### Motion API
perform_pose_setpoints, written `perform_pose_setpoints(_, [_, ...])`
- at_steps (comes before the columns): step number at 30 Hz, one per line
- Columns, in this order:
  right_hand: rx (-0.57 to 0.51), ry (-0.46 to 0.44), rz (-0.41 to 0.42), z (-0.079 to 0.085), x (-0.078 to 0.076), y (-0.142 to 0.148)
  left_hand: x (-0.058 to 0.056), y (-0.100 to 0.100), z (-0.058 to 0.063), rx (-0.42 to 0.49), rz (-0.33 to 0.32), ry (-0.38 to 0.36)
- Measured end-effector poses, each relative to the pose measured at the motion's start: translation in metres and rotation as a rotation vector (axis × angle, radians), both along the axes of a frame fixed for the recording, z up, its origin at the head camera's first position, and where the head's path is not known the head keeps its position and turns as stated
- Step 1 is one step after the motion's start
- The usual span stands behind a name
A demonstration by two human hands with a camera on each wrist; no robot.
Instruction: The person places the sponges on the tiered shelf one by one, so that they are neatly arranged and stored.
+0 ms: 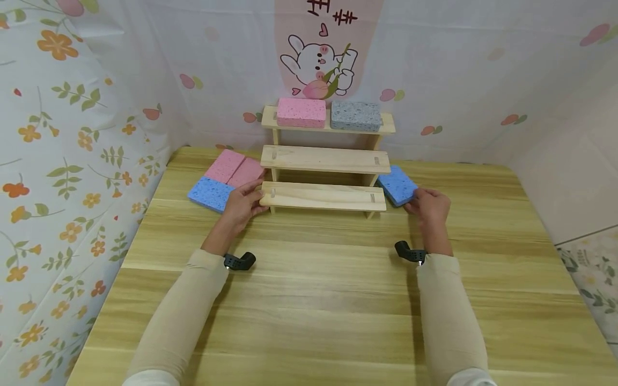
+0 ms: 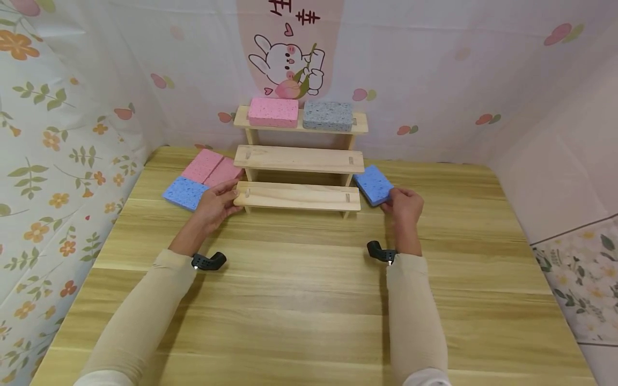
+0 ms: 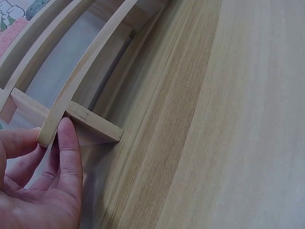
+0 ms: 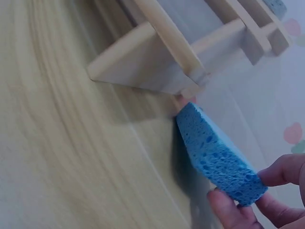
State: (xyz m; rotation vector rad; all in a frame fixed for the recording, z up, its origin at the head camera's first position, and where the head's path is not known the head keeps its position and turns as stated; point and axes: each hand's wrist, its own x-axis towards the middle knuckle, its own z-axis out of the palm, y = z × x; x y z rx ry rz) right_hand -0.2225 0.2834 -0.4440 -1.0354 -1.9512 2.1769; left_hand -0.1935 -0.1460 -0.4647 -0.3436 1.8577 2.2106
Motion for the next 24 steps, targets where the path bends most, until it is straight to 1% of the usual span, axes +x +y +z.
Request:
perform_pose_setpoints(3, [-0.021, 0.015, -0.012, 0.004, 0.0, 0.006, 0.0, 0.0, 0.0, 0.0, 0.002, 0.001])
perform_pose_setpoints(10, [0.033, 0.043, -0.005, 0.019, 0.002, 0.017, -0.001, 0.0, -0.001, -0.006, 0.004, 0.003])
perform_pose_setpoints(13, [0.008, 0.063, -0.005, 0.027, 0.003, 0.019, 0.0, 0.0, -0.001, -0.009, 0.004, 0.003])
perform_pose_setpoints(15, [0.012, 0.07, 0.003, 0.031, 0.004, 0.02, 0.0, 0.0, 0.0, -0.008, 0.007, 0.0])
perform_pose_setpoints(19, [0.087, 0.082, 0.032, 0.037, 0.006, 0.023, -0.001, 0.0, 0.0, -0.002, 0.009, -0.002])
perform_pose_setpoints(24, [0.171, 0.131, 0.069, 0.042, 0.007, 0.028, -0.002, -0.001, -0.002, 0.004, 0.006, 0.0])
